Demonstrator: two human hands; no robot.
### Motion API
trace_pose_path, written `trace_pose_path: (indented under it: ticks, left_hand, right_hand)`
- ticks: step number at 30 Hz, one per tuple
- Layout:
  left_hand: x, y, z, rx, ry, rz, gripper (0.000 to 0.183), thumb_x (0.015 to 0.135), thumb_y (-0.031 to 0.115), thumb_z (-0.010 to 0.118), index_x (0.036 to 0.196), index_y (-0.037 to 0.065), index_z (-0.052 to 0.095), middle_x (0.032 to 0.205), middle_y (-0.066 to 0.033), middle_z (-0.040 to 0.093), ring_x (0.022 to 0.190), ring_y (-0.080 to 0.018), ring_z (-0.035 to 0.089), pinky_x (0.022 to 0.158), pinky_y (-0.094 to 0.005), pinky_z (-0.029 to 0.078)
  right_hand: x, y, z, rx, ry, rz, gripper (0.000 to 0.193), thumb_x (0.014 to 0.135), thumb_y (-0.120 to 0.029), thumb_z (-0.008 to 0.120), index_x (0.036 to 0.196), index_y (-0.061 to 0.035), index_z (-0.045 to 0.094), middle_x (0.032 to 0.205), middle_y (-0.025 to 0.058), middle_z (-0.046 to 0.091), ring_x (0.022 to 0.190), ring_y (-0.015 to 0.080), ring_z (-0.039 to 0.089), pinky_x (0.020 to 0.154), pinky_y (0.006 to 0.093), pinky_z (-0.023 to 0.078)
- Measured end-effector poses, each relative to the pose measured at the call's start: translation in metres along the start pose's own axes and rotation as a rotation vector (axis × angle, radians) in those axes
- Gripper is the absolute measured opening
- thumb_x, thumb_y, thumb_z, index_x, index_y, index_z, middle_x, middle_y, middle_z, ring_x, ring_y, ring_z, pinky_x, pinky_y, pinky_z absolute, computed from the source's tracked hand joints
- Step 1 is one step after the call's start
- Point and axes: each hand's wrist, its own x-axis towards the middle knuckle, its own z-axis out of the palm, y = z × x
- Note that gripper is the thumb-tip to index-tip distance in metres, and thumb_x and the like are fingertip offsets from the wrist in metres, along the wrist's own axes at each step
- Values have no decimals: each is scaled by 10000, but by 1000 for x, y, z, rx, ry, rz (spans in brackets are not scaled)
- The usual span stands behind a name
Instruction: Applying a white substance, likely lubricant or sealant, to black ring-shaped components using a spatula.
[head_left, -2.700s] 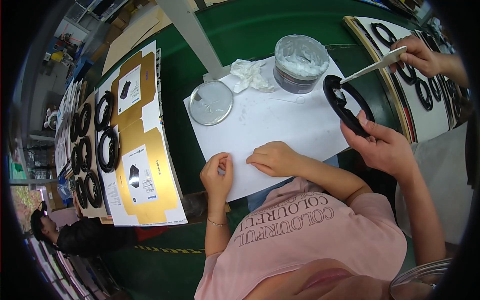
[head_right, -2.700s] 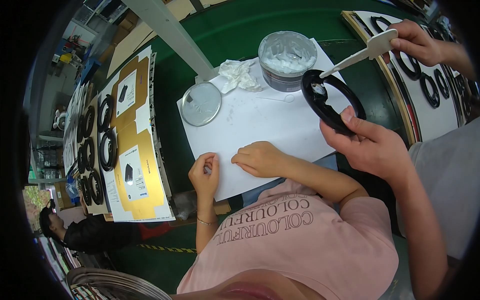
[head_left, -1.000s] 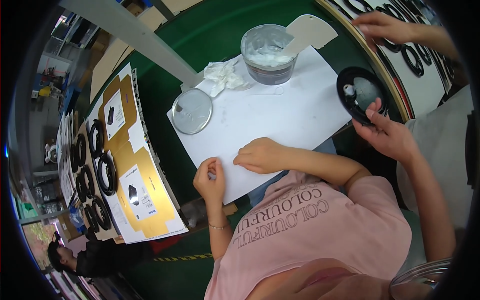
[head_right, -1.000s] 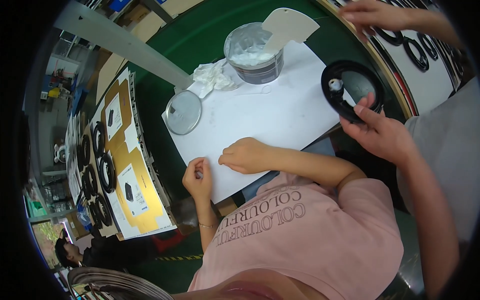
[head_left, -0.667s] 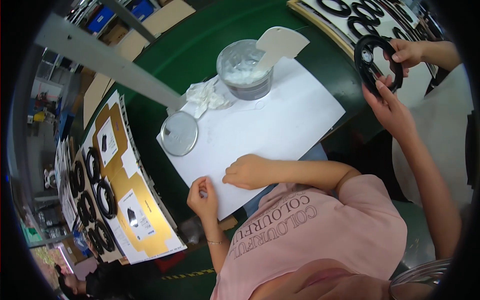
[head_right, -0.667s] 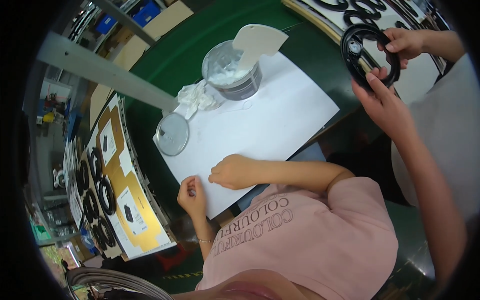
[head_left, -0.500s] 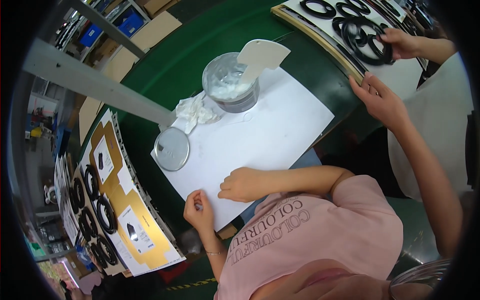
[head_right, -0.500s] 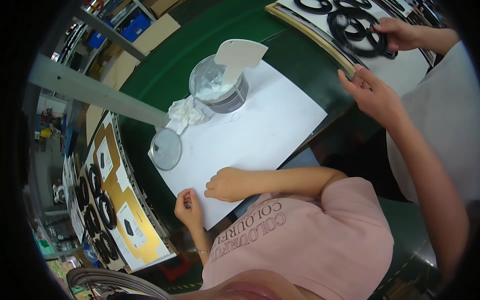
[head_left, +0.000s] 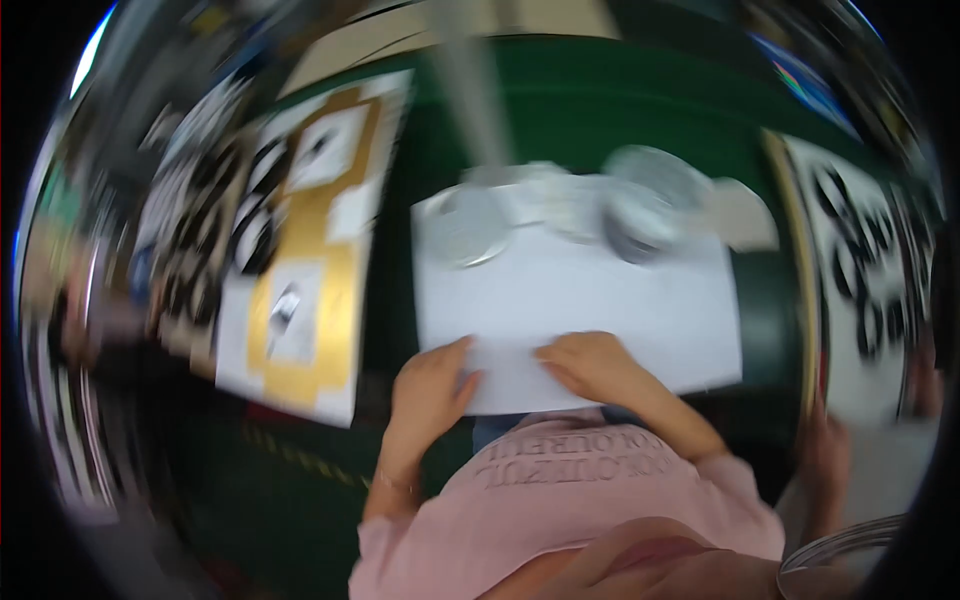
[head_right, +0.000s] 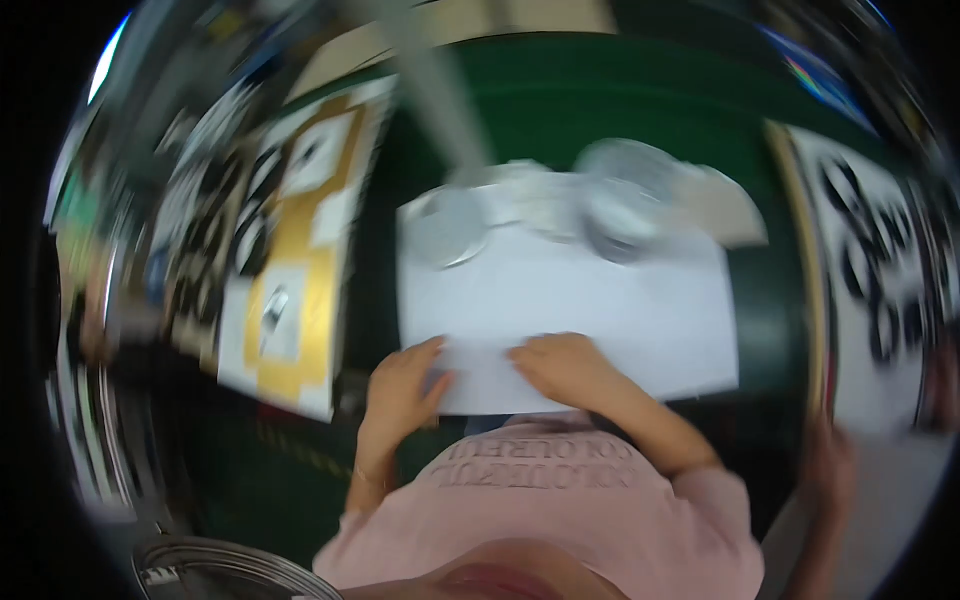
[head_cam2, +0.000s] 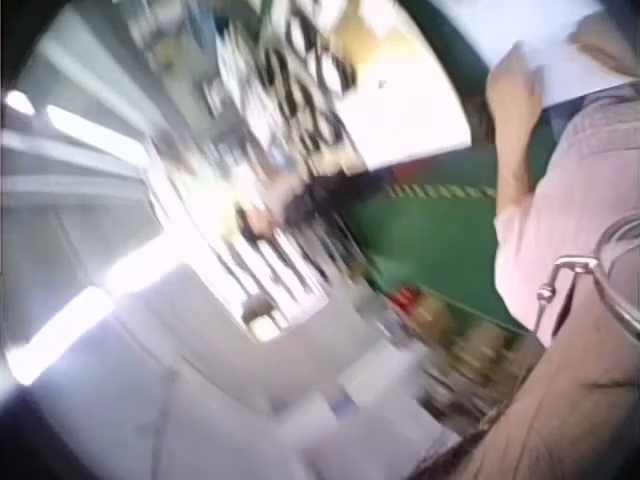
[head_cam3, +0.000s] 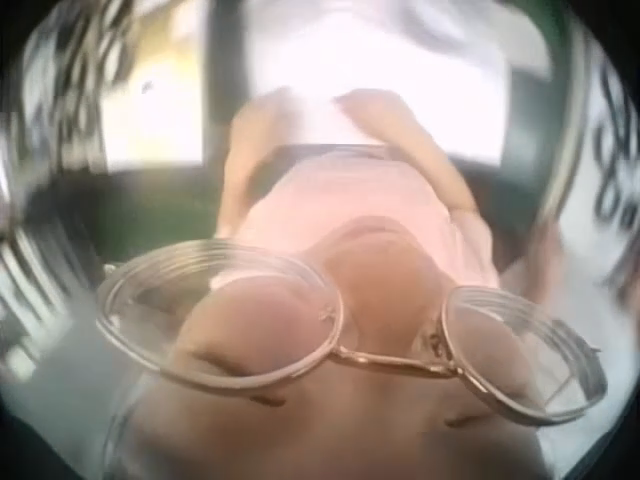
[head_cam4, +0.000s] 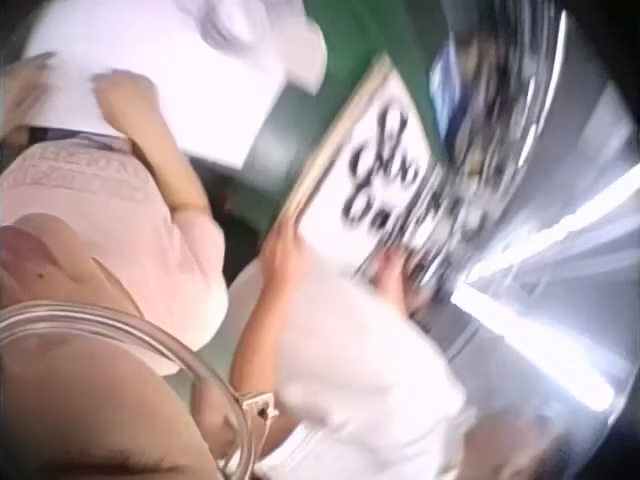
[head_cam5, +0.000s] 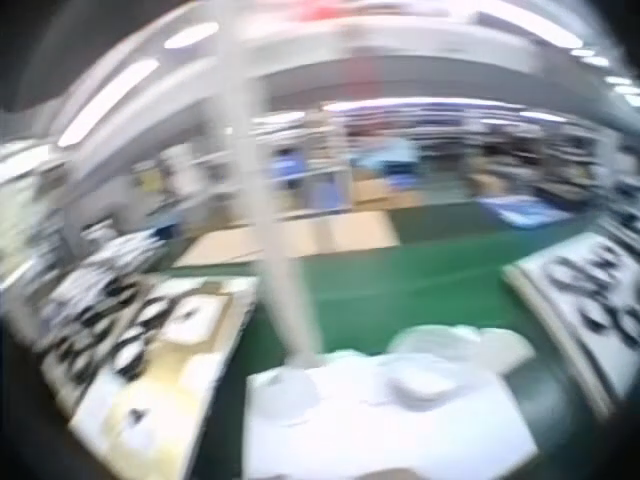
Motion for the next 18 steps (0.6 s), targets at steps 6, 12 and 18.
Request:
trace_pose_path:
  ticks: [6,12,18]
  left_hand:
    - [-21,-14,-57,-7,354,16,225,710,131,652,919,66,597,681,-58,577,650,-248,561,641,-328,460]
    - [-22,-106,-120,67,572,-370,251,759,153,603,993,62,590,860,-87,631,767,-227,609,689,-316,472]
    - [27,-216,-186,457,493,-781,480,780,461,560,777,-16,616,704,-139,631,629,-236,621,595,-329,473]
  right_hand:
    - [17,-15,-9,-18,-52,0,145,741,-59,589,885,-64,593,710,94,565,636,267,556,559,351,441]
    - [20,-17,-7,2,-120,92,138,735,-49,592,873,-59,595,712,100,563,614,276,549,545,350,430]
    - [24,-17,-3,-30,-44,43,116,742,-47,600,857,-41,604,699,110,572,598,281,547,545,332,433]
